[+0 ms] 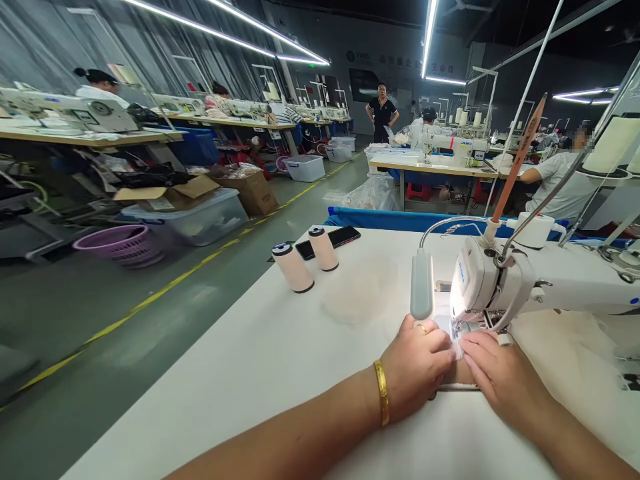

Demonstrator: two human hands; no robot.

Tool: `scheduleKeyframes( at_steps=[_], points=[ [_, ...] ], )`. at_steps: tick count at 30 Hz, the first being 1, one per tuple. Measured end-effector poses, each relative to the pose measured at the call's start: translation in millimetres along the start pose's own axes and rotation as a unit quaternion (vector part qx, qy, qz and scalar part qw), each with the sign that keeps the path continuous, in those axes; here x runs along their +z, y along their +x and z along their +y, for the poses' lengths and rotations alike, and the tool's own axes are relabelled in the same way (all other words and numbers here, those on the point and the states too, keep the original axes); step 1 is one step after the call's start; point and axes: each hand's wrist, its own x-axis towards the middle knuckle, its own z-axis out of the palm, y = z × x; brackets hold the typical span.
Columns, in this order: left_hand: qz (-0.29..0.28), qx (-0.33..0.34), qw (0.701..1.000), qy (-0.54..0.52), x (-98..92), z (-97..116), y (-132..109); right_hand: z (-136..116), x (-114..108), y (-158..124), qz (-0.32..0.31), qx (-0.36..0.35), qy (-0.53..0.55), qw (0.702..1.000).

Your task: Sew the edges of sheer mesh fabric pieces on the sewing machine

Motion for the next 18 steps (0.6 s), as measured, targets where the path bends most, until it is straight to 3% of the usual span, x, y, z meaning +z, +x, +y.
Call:
scheduleKeyframes(
  at_steps=[6,18],
  points=[
    [-0.004,0.009,1.000,-0.010,1.8,-0.9,-2.6,-0.2,-2.7,-2.0,-0.001,-0.048,0.022,0.999],
    [0.034,0.012,0.999,0.000,5.3,-5.3,2.0,-0.2,-2.2,3.4,0.007,-0.029,0.031,0.999]
  ],
)
